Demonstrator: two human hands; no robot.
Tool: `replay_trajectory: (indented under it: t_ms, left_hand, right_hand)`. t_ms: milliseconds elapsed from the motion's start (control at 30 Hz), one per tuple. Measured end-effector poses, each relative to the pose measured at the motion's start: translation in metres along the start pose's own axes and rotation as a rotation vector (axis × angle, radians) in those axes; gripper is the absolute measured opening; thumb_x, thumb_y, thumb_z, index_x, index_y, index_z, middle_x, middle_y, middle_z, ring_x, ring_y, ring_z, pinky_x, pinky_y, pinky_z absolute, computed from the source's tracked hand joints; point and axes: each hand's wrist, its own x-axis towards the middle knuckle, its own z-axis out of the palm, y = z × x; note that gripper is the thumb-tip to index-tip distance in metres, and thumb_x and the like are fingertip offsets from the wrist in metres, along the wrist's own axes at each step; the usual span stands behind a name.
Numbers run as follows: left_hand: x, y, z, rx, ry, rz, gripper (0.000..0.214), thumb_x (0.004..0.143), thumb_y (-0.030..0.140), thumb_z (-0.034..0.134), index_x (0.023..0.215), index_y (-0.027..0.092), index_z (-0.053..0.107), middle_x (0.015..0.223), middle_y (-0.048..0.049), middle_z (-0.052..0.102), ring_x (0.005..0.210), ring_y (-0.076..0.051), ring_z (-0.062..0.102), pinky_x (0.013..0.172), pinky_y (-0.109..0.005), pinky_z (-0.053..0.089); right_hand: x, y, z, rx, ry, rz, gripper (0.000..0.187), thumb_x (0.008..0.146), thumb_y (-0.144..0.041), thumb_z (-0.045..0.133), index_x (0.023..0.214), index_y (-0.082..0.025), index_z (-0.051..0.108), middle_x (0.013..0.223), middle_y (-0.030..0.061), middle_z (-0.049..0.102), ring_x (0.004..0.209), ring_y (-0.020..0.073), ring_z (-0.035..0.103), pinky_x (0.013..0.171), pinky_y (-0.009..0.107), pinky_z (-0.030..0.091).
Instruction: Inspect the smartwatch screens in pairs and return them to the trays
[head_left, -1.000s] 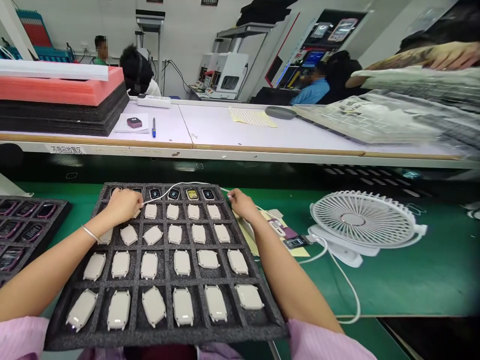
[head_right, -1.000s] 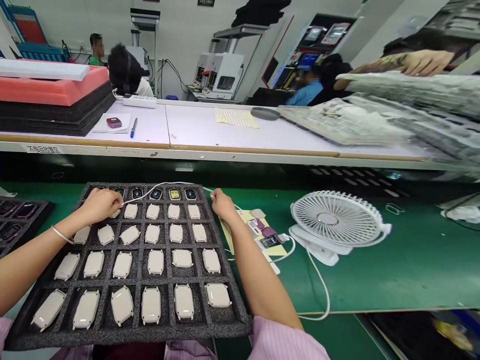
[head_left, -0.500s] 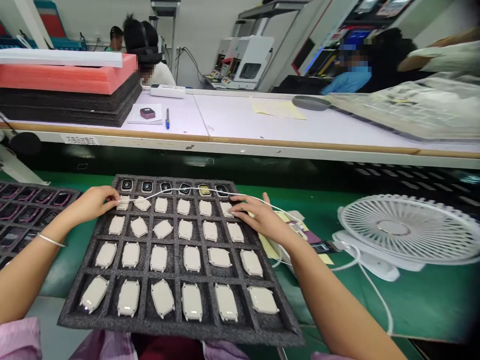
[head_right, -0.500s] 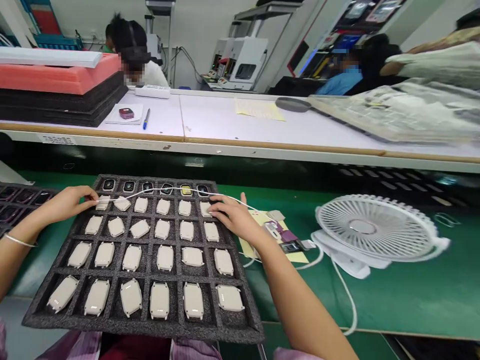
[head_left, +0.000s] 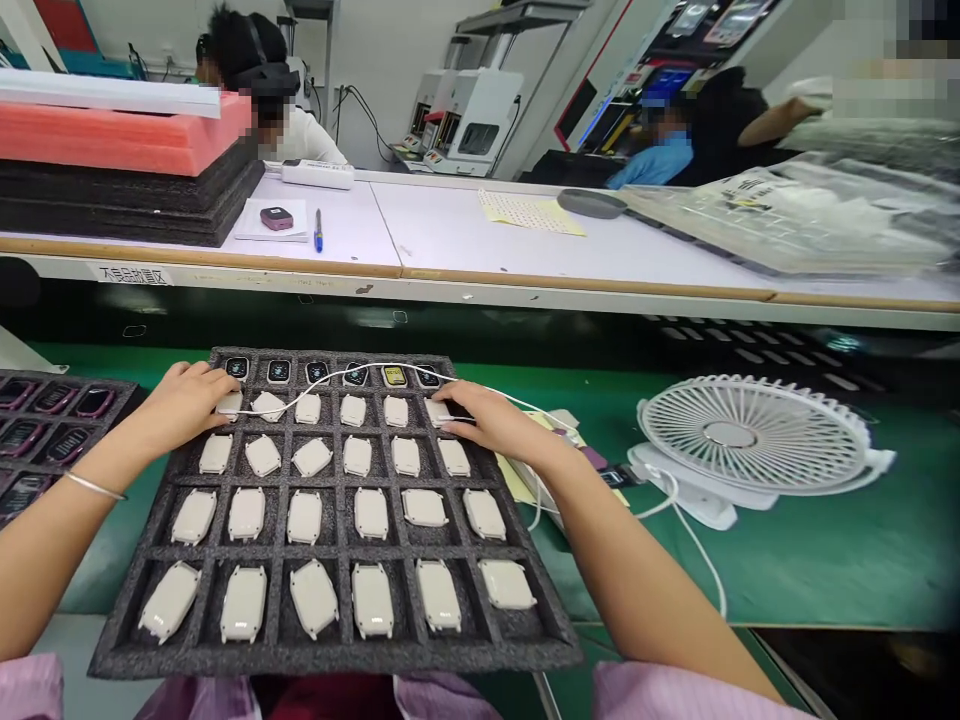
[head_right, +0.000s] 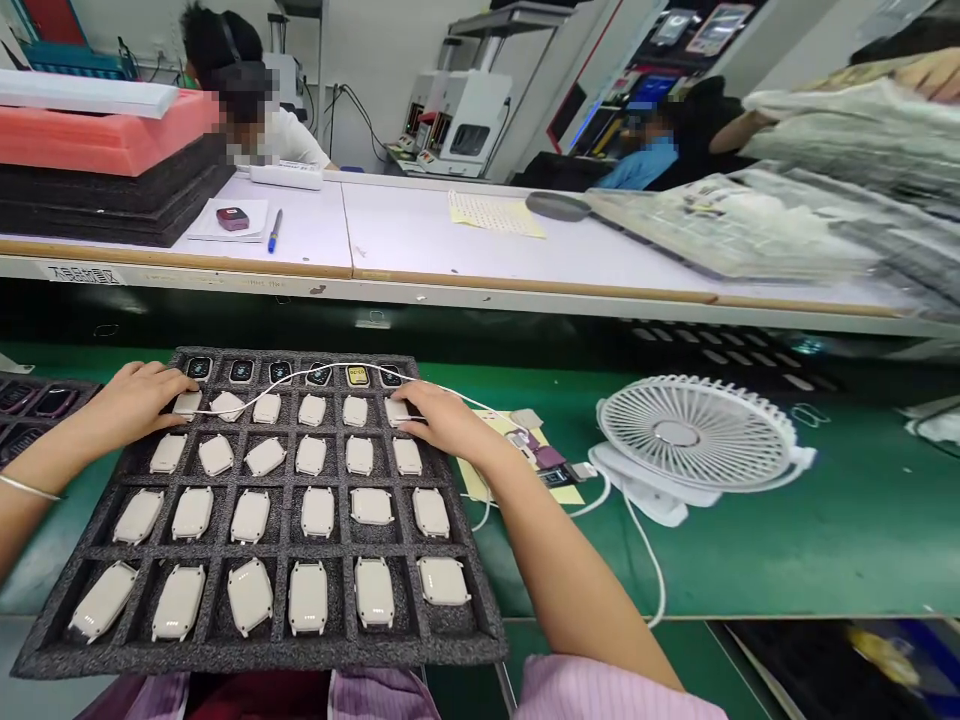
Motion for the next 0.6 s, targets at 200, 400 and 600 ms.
replay_trajectory:
  t_ms: [200, 400, 600]
  left_hand:
    - [0.008, -0.018, -0.012, -0.353, 0.001, -0.090, 0.049, 0.077, 0.063, 0.056, 0.104, 0.024, 0.070, 0.105, -0.0082, 0.076, 0.101, -0.032, 0.067, 0.094, -0.040, 0.048]
    - [0.012, -0.025, -0.014, -0.684, -0.131, -0.170, 0.066, 0.069, 0.079, 0.060, 0.103, 0.025, 0.076, 0.116, -0.0057, 0.076, 0.111, -0.031, 0.067, 0.100, -0.035, 0.050]
    - [0.018, -0.025, -0.016, -0.691, -0.204, -0.194, 0.075, 0.064, 0.089, 0.054, 0.098, 0.027, 0.080, 0.121, -0.0043, 0.074, 0.118, -0.034, 0.064, 0.107, -0.040, 0.047]
  right_hand:
    - [0.005, 0.001, -0.007, 0.178, 0.011, 0.072, 0.032, 0.088, -0.043, 0.059, 0.111, -0.022, 0.066, 0.115, 0.0121, 0.072, 0.104, 0.0303, 0.068, 0.092, 0.044, 0.053]
    - [0.007, 0.008, -0.011, 0.453, -0.039, 0.207, 0.063, 0.087, -0.073, 0.050, 0.107, -0.018, 0.072, 0.111, 0.0117, 0.075, 0.102, 0.0292, 0.069, 0.093, 0.042, 0.053]
    - [0.020, 0.002, -0.016, 0.358, -0.083, 0.227, 0.056, 0.088, -0.069, 0.052, 0.108, -0.022, 0.078, 0.122, 0.0084, 0.074, 0.116, 0.0335, 0.066, 0.102, 0.043, 0.049]
